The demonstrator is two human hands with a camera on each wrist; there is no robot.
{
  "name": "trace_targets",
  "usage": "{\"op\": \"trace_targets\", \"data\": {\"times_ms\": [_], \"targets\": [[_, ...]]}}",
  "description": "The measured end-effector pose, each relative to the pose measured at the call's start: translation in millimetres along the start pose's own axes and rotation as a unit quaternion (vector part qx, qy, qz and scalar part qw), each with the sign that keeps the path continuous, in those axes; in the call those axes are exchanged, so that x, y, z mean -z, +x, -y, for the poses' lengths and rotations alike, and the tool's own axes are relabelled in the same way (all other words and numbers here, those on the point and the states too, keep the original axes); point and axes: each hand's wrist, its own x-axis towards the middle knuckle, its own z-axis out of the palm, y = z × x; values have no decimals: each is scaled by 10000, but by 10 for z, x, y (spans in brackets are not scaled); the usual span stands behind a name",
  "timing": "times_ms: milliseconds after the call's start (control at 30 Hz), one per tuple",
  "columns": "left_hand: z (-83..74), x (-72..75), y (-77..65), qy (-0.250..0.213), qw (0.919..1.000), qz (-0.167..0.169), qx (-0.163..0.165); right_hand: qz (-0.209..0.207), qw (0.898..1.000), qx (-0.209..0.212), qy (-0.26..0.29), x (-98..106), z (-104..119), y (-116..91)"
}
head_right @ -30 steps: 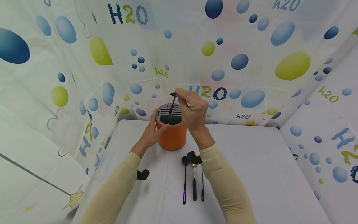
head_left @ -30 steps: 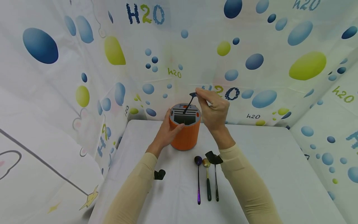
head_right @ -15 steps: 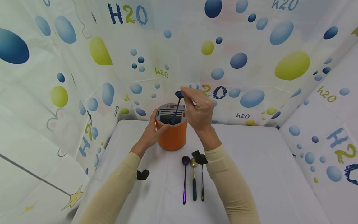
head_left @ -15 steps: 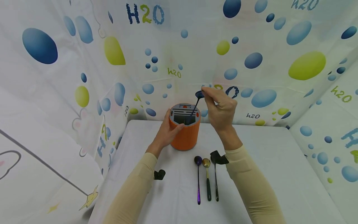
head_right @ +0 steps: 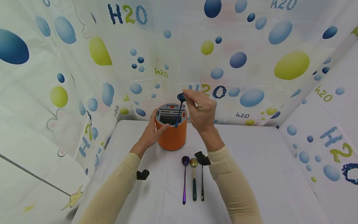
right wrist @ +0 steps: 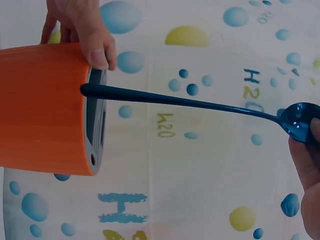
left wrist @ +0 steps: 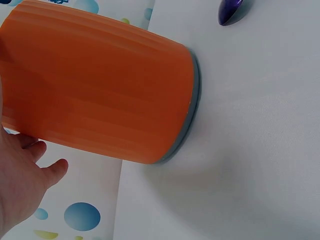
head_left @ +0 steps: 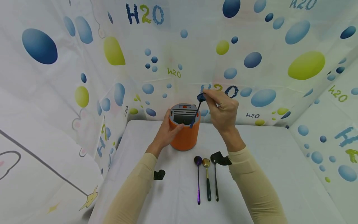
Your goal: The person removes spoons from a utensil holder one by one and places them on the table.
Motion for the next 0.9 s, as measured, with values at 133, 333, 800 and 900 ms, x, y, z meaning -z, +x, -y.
{"op": "trace_targets", "data": {"times_ms": [133, 333, 800, 900], "targets": [[9, -1, -5, 48, 10000, -15, 44, 176, 9997, -189, -45, 48, -62, -36], [-2, -5, -15, 134, 9997, -34, 220, 624, 9956, -608, -343, 158, -154, -143], [4, -1, -19, 171, 9997, -68, 134, 1194, 9829, -1322, -472, 262, -253, -347], [8, -1, -16, 181, 9997, -63, 146, 1342, 9794, -1390, -578, 297, -281, -414]]}}
